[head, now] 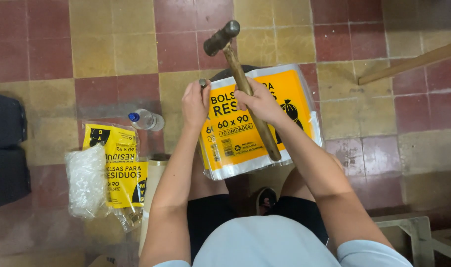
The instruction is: Folding plastic trash bags, compressing them with a hammer on a stone block, and inserting them into black plastic sleeves for final packaging.
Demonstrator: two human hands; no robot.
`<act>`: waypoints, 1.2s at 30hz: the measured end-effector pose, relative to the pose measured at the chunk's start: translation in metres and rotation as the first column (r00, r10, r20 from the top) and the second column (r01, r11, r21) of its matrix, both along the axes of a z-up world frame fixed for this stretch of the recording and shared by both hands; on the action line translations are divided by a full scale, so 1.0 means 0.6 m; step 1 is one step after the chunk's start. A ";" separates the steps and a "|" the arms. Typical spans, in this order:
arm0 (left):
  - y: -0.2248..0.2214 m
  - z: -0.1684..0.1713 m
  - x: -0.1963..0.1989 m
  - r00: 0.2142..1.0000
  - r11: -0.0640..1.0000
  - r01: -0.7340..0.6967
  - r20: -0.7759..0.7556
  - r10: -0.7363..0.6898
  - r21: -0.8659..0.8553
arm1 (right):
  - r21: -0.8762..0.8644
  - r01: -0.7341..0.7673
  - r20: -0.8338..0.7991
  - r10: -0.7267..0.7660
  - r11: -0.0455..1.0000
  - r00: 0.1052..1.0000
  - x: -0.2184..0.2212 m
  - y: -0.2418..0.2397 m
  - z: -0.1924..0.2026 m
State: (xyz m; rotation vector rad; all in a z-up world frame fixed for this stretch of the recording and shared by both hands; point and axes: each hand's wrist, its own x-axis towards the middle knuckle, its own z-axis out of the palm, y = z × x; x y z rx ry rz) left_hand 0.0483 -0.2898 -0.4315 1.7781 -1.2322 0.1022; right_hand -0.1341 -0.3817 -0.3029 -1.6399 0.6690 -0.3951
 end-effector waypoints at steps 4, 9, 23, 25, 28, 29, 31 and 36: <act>0.000 -0.013 0.003 1.000 1.000 0.007 -0.015 -0.007 -0.004 | -0.008 -0.020 -0.014 0.020 1.000 1.000 -0.005 0.013 -0.017; -0.004 -0.017 0.014 1.000 1.000 0.019 -0.016 -0.019 0.001 | 0.049 -0.014 0.081 0.010 0.999 0.997 0.030 0.017 -0.036; 0.003 0.010 -0.004 0.999 0.999 0.013 -0.052 -0.011 0.046 | -0.292 -0.201 -0.398 0.072 0.935 0.914 -0.034 0.069 0.137; 0.002 0.015 -0.003 0.998 0.998 0.018 -0.067 -0.014 0.063 | -0.316 -0.249 -0.435 0.093 0.915 0.896 -0.034 0.072 0.130; 0.007 0.026 -0.003 0.994 0.989 0.012 -0.107 0.004 0.149 | -0.314 -0.300 -0.430 0.147 0.901 0.891 -0.032 0.080 0.135; 0.005 0.019 -0.001 0.996 0.988 0.000 -0.085 0.013 0.154 | -0.330 -0.317 -0.443 0.151 0.889 0.884 -0.031 0.079 0.138; 0.004 0.018 -0.001 0.998 0.987 -0.010 -0.067 0.021 0.162 | -0.342 -0.334 -0.459 0.154 0.878 0.875 -0.031 0.078 0.144; 0.012 0.037 -0.006 0.999 0.996 0.014 -0.030 -0.012 0.084 | -0.344 -0.337 -0.463 0.154 0.876 0.873 -0.032 0.079 0.155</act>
